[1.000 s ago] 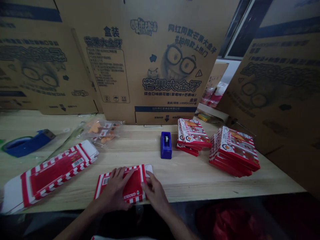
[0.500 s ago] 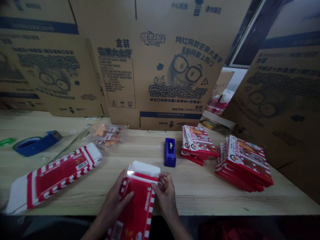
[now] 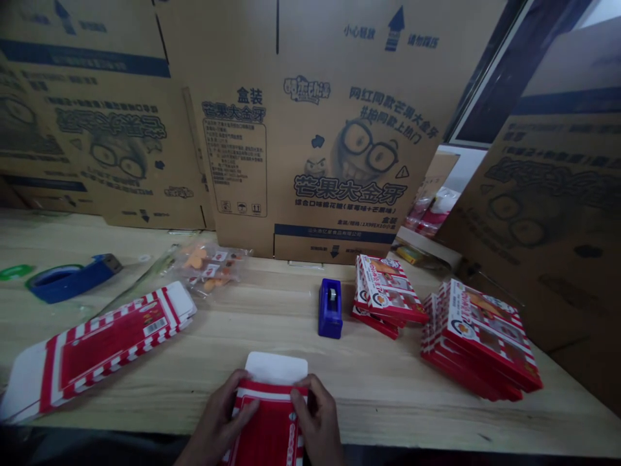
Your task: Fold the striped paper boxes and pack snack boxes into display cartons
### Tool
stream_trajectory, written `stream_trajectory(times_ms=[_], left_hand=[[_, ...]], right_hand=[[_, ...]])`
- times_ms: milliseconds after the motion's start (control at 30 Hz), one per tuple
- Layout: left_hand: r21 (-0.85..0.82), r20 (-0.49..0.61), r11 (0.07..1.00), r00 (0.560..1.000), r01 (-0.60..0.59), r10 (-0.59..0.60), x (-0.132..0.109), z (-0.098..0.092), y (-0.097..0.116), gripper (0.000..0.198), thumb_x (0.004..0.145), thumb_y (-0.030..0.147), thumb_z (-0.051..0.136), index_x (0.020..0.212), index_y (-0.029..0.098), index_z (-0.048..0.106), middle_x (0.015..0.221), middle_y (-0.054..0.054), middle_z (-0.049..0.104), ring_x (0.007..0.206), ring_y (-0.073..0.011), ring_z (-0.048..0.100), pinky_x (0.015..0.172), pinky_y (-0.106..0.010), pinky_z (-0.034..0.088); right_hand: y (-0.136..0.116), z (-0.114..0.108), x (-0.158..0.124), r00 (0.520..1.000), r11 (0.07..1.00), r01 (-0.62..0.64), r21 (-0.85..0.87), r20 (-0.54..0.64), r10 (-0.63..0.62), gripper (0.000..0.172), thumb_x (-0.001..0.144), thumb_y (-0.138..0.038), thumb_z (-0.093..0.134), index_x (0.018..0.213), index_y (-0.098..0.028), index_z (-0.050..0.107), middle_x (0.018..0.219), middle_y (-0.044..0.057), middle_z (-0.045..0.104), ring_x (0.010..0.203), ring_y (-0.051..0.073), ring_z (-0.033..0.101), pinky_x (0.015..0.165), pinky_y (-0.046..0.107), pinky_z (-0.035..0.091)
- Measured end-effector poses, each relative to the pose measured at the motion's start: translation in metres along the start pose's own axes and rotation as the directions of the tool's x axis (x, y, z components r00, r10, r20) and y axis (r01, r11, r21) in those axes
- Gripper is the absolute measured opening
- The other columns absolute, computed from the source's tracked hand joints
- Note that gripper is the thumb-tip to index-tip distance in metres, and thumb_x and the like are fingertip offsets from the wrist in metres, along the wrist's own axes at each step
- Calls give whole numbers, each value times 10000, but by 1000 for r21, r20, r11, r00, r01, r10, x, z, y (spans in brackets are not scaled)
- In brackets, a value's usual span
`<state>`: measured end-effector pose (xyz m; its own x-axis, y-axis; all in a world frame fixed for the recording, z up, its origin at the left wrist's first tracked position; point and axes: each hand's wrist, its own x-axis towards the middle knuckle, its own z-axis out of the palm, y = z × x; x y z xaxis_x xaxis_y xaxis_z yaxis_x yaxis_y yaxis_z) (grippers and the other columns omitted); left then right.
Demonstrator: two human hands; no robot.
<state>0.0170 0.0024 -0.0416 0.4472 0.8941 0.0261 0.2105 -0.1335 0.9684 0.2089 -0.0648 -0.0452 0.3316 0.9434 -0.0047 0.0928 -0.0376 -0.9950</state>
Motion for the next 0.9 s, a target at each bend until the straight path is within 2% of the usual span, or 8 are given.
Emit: stream_trajectory(times_ms=[100,200,300,467,533,667,800,900], left_hand=[[-127,-41,992,999,-25,19,9,-1,-1,248,808,427,599,799,182,559,801,-39,626,765,-191,589,721,-283,493],[-333,-98,941,990,63,-101,14,-2,-4,296,741,439,678,741,185,527,758,-16,610,759,-190,587,699,-277,484],[-457,-118,877,967,150,-226,12,-1,-6,336,676,446,732,732,189,523,741,-2,607,748,-191,590,702,-289,481],[-566,-116,815,967,124,-228,13,-4,-8,380,669,448,744,926,235,564,772,13,596,715,-172,582,676,-281,473],[-512,-53,852,985,112,-161,15,-9,-10,413,698,467,719,1018,239,591,807,-5,601,747,-185,588,703,-296,476],[-267,57,963,998,24,-9,17,-19,-17,311,762,482,651,787,172,656,787,-49,586,761,-201,574,705,-293,461],[-155,35,987,998,-43,49,16,-20,-18,343,782,503,616,698,171,605,748,-45,567,725,-187,548,673,-273,439],[-86,20,996,1000,2,0,15,-20,-14,400,829,508,548,623,165,557,694,-37,553,684,-169,522,651,-257,420]], right_hand=[[9,7,6,1000,999,5,41,-29,-4,263,811,-437,626,727,-206,533,648,-20,529,593,140,500,550,229,407],[14,15,12,996,968,-4,250,-82,25,285,753,-434,687,882,-240,524,737,-12,596,648,165,560,610,259,455],[10,17,16,994,892,-105,439,42,96,437,672,-408,759,1020,-252,546,849,27,658,751,212,623,732,345,492],[4,10,21,976,839,-202,505,170,133,364,598,-433,801,816,-218,604,706,9,642,660,193,618,651,301,465],[5,6,23,980,856,-184,484,160,120,374,585,-463,801,765,-216,585,692,6,631,640,182,600,606,273,437],[10,2,25,987,940,-50,338,160,-5,347,626,-473,775,708,-198,581,836,64,656,755,212,605,667,302,445],[15,5,20,990,971,90,221,89,-112,317,701,-492,710,722,-205,577,808,65,641,742,204,586,668,298,436],[12,3,19,980,977,176,122,68,-185,334,721,-522,677,717,-203,578,802,65,632,720,195,574,653,288,430]])
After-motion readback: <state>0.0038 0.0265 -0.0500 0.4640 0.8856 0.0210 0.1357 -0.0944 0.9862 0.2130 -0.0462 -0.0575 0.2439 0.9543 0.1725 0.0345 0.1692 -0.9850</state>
